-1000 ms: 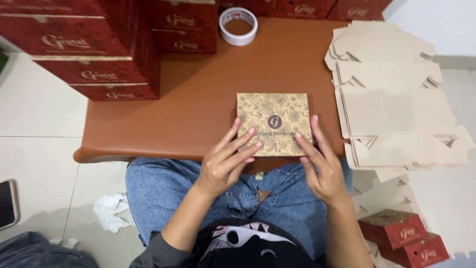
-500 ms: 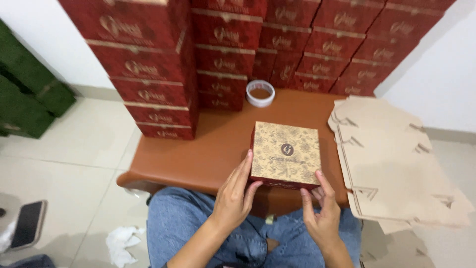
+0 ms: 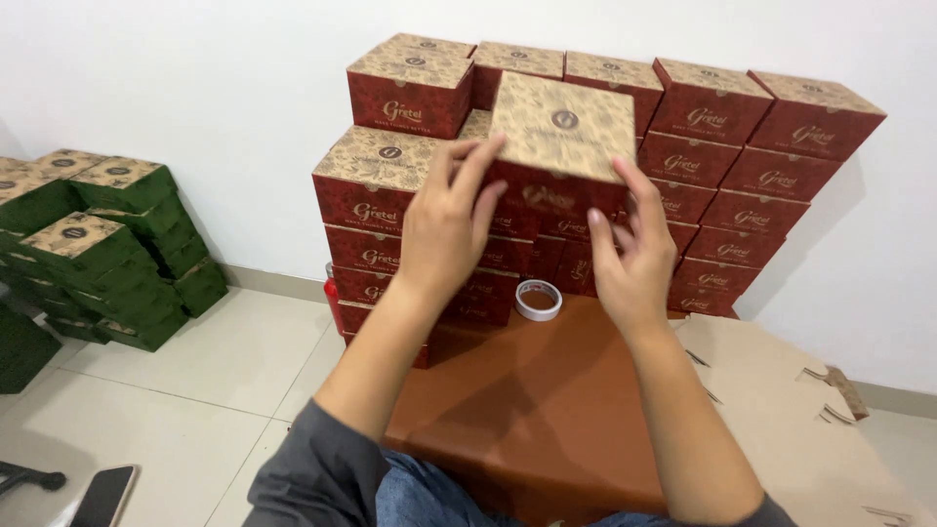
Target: The person folds flat cardboard pieces into small rectangular boxes, tucking the flaps to secure the shape. They then place the finished boxes onto a stack of similar boxes on the table.
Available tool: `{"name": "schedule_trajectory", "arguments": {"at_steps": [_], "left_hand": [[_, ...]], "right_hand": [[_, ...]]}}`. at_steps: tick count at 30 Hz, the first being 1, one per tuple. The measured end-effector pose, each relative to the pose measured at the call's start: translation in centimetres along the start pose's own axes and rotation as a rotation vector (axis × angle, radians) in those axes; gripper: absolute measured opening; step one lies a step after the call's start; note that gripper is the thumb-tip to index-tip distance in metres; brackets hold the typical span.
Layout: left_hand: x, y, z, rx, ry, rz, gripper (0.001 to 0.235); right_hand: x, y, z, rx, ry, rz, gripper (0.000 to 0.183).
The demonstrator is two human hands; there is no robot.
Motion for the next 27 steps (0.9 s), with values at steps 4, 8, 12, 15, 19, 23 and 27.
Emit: {"name": "schedule_trajectory", "arguments": {"at_steps": [4,8,12,15,19,23,27], "left_hand": [[1.5,-3.1,-2.2,-0.058,-0.064,-0.042,0.039],[3.8,-5.8,-2.8,-0.072,-0.065,-0.189,0.039],[4.9,-6.8,-4.0,0.058,-0.019,-0.468,0.041],[5.4,-6.5,-4.5,0.164,0.211,-0.799,0.029],[5.8,-5.8,-4.1,0.208,0.154,-0.901,0.024],[6.3,-6.2,-3.2,0.212,0.048,-0.788,0.02],[6.0,-6.7,-2.4,0.213,0.016,-0.736,0.013]], "right_hand": [[1.9,2.7,-3.6,-0.008,-0.044,-0.005,0.049],[3.6,4.9,-5.0,0.001,-0.045,-0.023,0.063],[5.1,7.3,-5.6,-0.059,0.048,0.021,0.066],[5.5,8.9,-6.0,-0.065,0.074,0.094,0.044],[5.7,9.4,-6.0,-0.169,0.105,0.193,0.041],[5.9,10.4,-6.0,-0.21,0.071,0.337,0.052],[5.7,11.2,-6.6,-0.2,0.047,0.403,0.05]]}}
Point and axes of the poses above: each hand's wrist, its own z-axis away from the middle knuckle, its own x-axis out of the palm, y = z × x, the point moved 2 cm from there along -z, towards the middle knuckle, and after that the axes turned 9 degrees about -z, right-handed, at the moved point
